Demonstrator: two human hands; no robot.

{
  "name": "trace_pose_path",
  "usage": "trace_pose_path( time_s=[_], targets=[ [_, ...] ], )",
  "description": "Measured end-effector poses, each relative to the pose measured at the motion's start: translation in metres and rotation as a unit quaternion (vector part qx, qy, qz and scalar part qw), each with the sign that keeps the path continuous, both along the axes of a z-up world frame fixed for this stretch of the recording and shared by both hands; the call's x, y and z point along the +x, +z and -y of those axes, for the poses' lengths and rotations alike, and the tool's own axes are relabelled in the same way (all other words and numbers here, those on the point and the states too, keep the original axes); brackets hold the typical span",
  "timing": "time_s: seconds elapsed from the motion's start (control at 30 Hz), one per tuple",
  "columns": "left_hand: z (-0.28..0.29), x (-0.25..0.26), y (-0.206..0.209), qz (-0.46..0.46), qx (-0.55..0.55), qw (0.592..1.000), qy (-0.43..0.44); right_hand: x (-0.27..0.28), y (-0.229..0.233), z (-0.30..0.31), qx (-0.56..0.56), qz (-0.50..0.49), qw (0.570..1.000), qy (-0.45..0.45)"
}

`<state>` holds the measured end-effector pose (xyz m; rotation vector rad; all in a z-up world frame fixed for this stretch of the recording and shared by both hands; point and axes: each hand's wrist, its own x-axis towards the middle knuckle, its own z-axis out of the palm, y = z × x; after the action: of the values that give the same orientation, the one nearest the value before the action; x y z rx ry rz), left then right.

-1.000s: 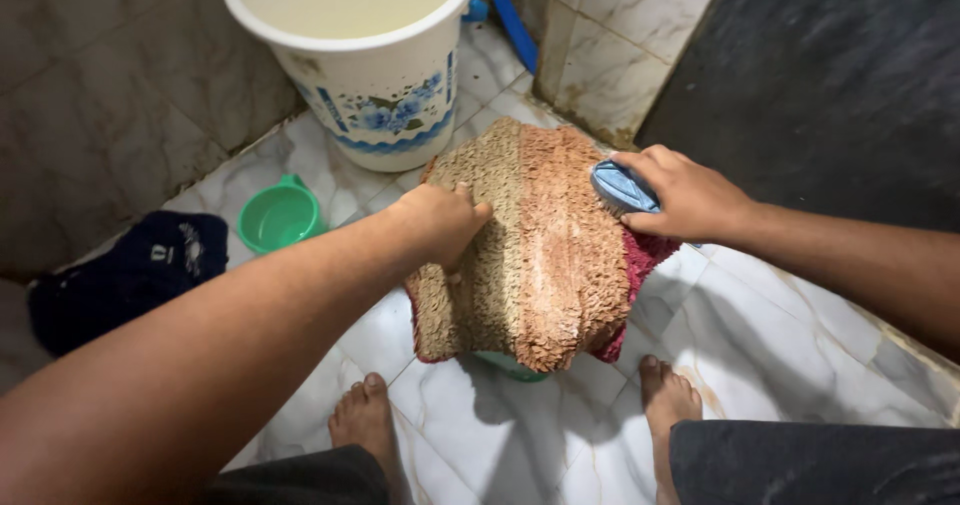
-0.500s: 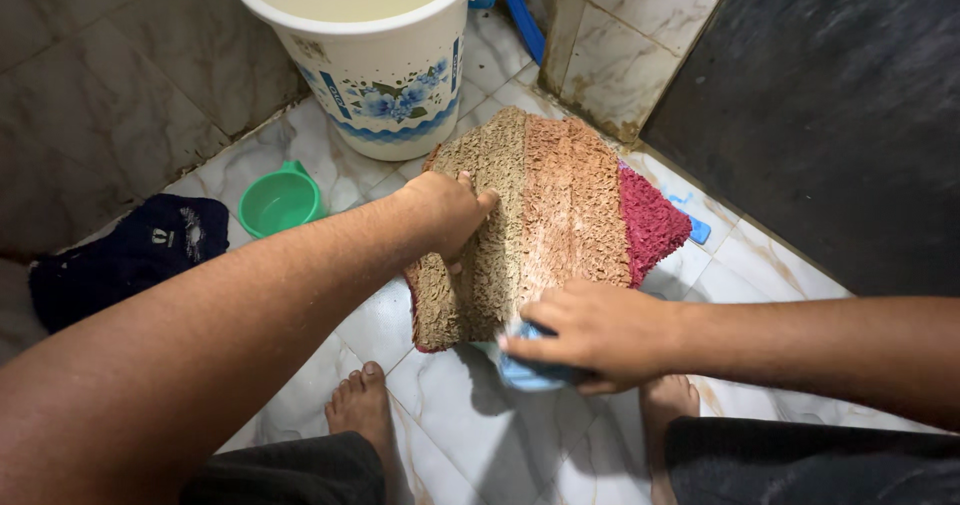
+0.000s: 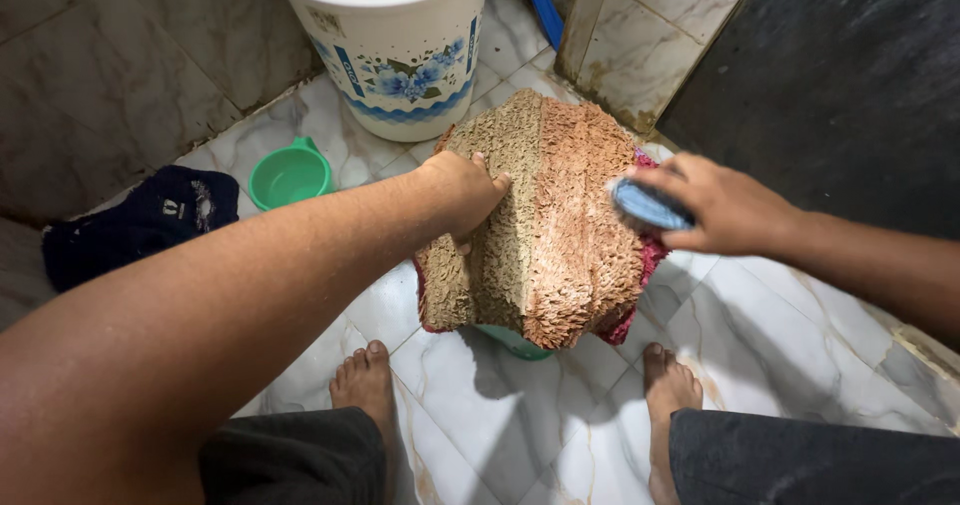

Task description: The person washes a mat by applying water from a small container, scrubbing the surface with a blue brush, and rinsing it while the mat sits on a green basin.

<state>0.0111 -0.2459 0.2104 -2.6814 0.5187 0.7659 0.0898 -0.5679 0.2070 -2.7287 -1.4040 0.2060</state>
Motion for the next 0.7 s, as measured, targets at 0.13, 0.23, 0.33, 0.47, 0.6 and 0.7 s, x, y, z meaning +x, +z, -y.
trace_pose_path(
  time_s=[0.13,0.23,0.33,0.47,0.6,0.7],
  targets=[
    [0.005,0.000,0.005,-0.012,0.024,1.000,-0.008,-0.001,-0.011,-0.013,0.064,0.012,0.996,-0.059],
    [0.005,0.001,0.006,-0.022,0.032,0.999,-0.007,-0.022,-0.011,-0.030,0.079,0.005,0.994,-0.072],
    [0.005,0.002,0.004,-0.029,0.032,0.999,0.000,-0.045,-0.006,-0.046,0.081,-0.022,0.996,-0.030],
    [0.009,0.009,0.001,-0.038,0.050,0.998,-0.014,-0.080,0.001,-0.061,0.035,-0.069,0.994,0.073],
    [0.009,0.013,0.002,-0.035,0.049,0.998,-0.017,-0.102,0.009,-0.065,0.052,-0.073,0.959,0.269],
    [0.004,0.012,0.004,-0.026,0.045,0.999,0.006,-0.105,0.013,-0.057,0.029,-0.068,0.925,0.373]
  ],
)
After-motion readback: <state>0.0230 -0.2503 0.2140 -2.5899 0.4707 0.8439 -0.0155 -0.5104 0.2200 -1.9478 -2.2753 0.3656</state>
